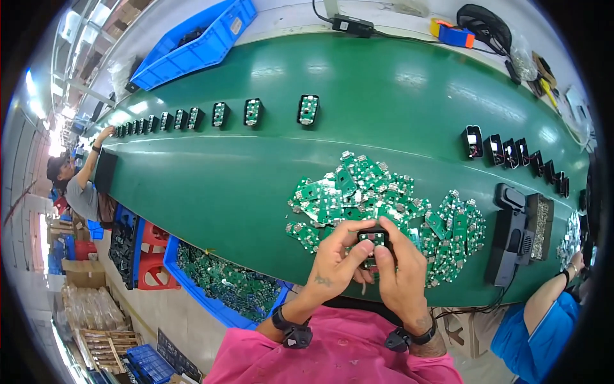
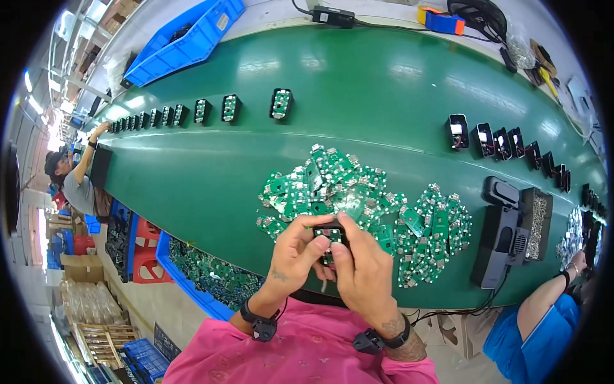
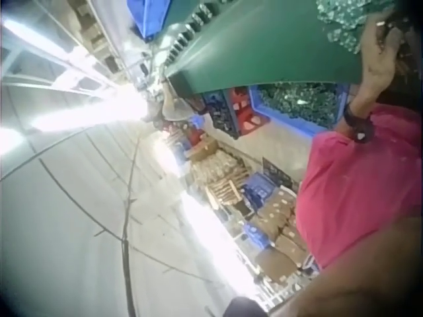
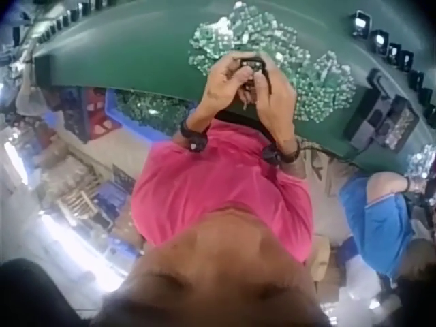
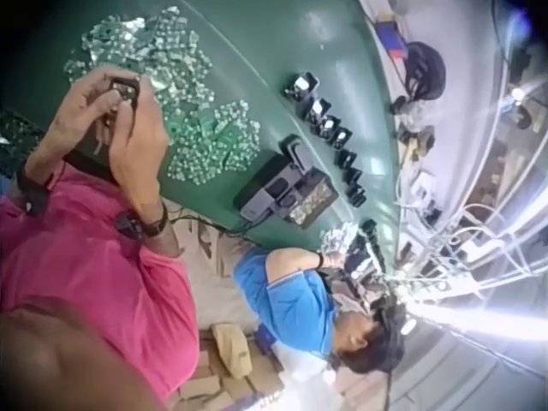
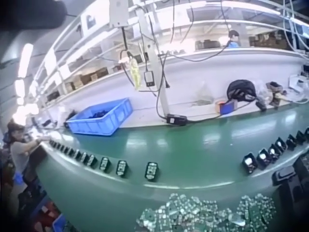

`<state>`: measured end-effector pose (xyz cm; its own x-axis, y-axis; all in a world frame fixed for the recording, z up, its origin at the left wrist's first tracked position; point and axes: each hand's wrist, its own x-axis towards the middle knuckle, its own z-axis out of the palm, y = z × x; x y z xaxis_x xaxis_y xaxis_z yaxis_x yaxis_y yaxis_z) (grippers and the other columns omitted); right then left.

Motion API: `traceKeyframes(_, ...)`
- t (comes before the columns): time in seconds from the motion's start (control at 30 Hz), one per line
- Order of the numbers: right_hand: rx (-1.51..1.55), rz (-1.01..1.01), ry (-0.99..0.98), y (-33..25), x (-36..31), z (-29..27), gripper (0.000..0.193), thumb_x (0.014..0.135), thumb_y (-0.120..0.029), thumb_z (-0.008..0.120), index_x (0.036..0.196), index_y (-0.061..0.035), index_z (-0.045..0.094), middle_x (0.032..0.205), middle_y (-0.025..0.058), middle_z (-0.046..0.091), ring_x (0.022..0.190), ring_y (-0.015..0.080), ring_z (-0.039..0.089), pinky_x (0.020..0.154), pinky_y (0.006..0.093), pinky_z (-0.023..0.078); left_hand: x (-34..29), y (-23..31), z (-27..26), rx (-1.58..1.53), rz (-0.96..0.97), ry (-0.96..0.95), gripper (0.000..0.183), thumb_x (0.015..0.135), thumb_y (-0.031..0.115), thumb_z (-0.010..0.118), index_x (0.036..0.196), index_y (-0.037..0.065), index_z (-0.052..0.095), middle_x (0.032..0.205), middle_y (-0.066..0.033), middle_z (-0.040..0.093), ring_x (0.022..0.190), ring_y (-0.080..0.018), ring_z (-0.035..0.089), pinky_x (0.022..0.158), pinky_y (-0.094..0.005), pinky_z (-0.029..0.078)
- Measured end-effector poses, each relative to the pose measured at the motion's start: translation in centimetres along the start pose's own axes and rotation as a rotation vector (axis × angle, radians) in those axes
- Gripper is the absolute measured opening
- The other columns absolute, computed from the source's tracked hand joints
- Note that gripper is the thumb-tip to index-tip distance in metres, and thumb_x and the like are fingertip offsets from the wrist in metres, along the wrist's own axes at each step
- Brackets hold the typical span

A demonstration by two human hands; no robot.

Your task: The person picks up a black plastic housing and a green circuit board by hand, fits the board into the housing, and presses them together. They then place the assembled unit onto the green conveyor belt and repeat the process.

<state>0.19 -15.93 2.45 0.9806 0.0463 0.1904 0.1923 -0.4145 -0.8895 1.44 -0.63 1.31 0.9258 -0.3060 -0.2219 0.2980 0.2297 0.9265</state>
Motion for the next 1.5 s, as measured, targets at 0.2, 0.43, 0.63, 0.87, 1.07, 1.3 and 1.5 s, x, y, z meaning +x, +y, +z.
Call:
traceKeyframes(0.2,0.046,0.083,-0.052,0.2,1.1,-0.6,0.041,0.097,-0.010,0.054,0.136,-0.0014,0.050,0.108,0.0213,0.063,0.086,0.0320,0.066,0.072,0.0384,0.053,1.2,0.5,0.1,0.073,0.016,0.033,0.038,0.101,0.018,0.055,0.134,0.001,0.046,0.103,-0.0134,0.065,0.062,-0.0187,0.068,0.051,-0.0253,0.056)
traceKeyframes(0.43,0.022,0.103,0.038,-0.5,1.4,-1.6,0.039,0.097,-0.010,0.053,0.135,0.0002,0.051,0.109,0.0228,0.065,0.083,0.0350,0.068,0.073,0.0408,0.054,2.5,2.1,0.9,0.049,-0.054,-0.052,0.041,0.099,0.014,0.055,0.136,-0.001,0.044,0.105,-0.0159,0.065,0.061,-0.0189,0.068,0.049,-0.0245,0.056)
traceKeyframes(0.63,0.004,0.121,0.035,-1.5,0.9,-2.6,0.040,0.096,-0.009,0.054,0.134,0.0004,0.051,0.112,0.0243,0.064,0.092,0.0374,0.067,0.077,0.0415,0.053,2.2,2.7,2.2,0.120,-0.009,-0.041,0.033,0.100,0.012,0.052,0.131,0.001,0.047,0.090,-0.0123,0.065,0.055,-0.0157,0.065,0.046,-0.0234,0.053)
traceKeyframes(0.87,0.036,-0.039,0.235,-1.7,-0.8,-2.4,0.034,0.093,-0.004,0.056,0.127,-0.0020,0.056,0.098,0.0179,0.063,0.081,0.0314,0.063,0.070,0.0385,0.051,0.3,2.3,4.7,0.282,0.273,0.027,0.029,0.100,0.007,0.050,0.129,0.003,0.050,0.093,-0.0112,0.066,0.063,-0.0111,0.065,0.050,-0.0218,0.053)
traceKeyframes(1.07,0.016,-0.192,0.290,-2.5,-1.5,-1.9,0.035,0.091,-0.001,0.058,0.126,-0.0019,0.057,0.088,0.0154,0.059,0.073,0.0304,0.058,0.063,0.0382,0.048,-1.0,1.7,4.5,0.274,0.449,0.087,0.029,0.097,0.006,0.054,0.126,0.003,0.056,0.097,-0.0103,0.068,0.063,-0.0108,0.066,0.050,-0.0238,0.053)
traceKeyframes(1.3,-0.250,-0.246,0.079,-1.6,6.2,-1.8,0.030,0.093,-0.007,0.058,0.122,-0.0036,0.060,0.089,0.0159,0.065,0.071,0.0214,0.066,0.062,0.0321,0.053,2.6,4.3,0.5,0.218,0.268,0.172,0.034,0.099,0.014,0.054,0.131,0.004,0.056,0.105,-0.0129,0.068,0.075,-0.0141,0.069,0.057,-0.0238,0.056)
traceKeyframes(1.5,-0.037,0.062,0.056,6.6,19.3,-1.0,0.030,0.093,-0.008,0.057,0.122,-0.0001,0.058,0.083,0.0144,0.067,0.064,0.0191,0.070,0.053,0.0315,0.057,4.0,5.2,-3.7,0.234,0.207,0.192,0.036,0.099,0.021,0.057,0.129,0.003,0.058,0.110,-0.0132,0.068,0.077,-0.0150,0.070,0.063,-0.0239,0.054)
